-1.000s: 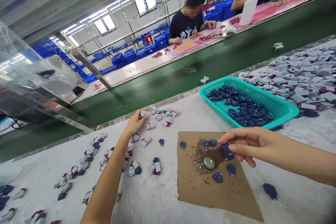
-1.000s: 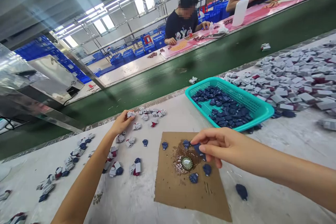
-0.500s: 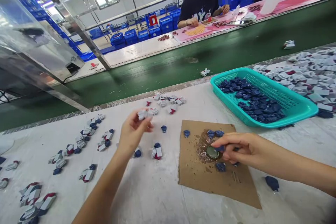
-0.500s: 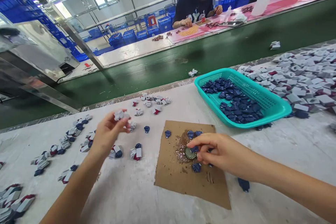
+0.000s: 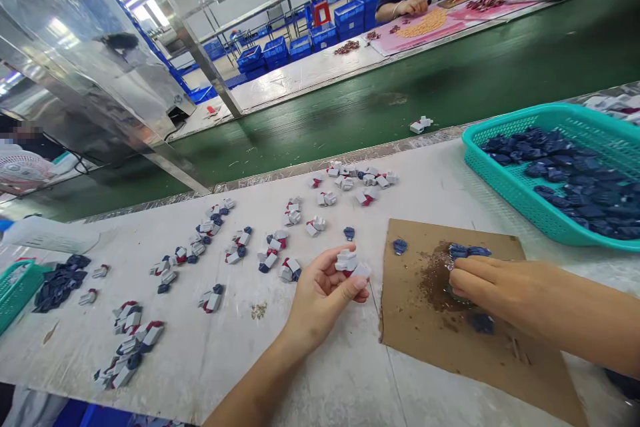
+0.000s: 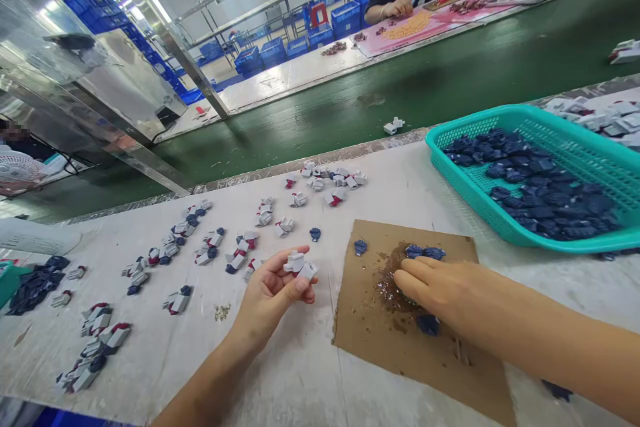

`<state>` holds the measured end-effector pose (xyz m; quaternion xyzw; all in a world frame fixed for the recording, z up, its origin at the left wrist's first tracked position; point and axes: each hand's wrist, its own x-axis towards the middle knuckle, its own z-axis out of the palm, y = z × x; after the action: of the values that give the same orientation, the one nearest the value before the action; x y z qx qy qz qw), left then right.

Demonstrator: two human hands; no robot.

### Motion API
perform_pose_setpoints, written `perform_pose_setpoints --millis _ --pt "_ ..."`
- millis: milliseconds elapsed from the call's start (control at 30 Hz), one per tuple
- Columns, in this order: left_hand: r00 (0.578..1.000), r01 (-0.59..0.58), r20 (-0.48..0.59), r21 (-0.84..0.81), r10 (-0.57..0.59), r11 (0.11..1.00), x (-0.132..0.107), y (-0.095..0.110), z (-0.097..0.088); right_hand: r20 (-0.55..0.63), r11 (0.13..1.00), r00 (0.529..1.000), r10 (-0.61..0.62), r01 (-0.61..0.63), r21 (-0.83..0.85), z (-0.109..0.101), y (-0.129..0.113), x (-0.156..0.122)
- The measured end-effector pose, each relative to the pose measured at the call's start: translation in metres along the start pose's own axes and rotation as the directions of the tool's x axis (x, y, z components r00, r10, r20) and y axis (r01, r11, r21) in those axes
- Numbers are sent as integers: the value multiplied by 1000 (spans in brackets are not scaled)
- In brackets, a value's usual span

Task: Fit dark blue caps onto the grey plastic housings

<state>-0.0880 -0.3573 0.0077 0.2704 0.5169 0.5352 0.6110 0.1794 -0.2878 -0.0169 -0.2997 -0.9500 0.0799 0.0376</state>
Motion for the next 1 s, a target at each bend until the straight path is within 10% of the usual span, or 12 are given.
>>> perform_pose_setpoints --millis 367,567,800,1000 --pt "990 112 104 -114 -101 987 -6 -6 9 85 963 996 -21 -2 269 -2 8 10" --pt "983 139 136 -122 -122 983 -12 -5 14 19 647 955 296 -215 731 -37 -30 26" --pt "988 -32 152 65 22 997 -17 -6 9 -94 615 969 230 -70 786 -45 -50 40" --pt "973 -33 231 90 11 995 -15 -12 -2 48 417 863 504 -291 861 -49 -45 38"
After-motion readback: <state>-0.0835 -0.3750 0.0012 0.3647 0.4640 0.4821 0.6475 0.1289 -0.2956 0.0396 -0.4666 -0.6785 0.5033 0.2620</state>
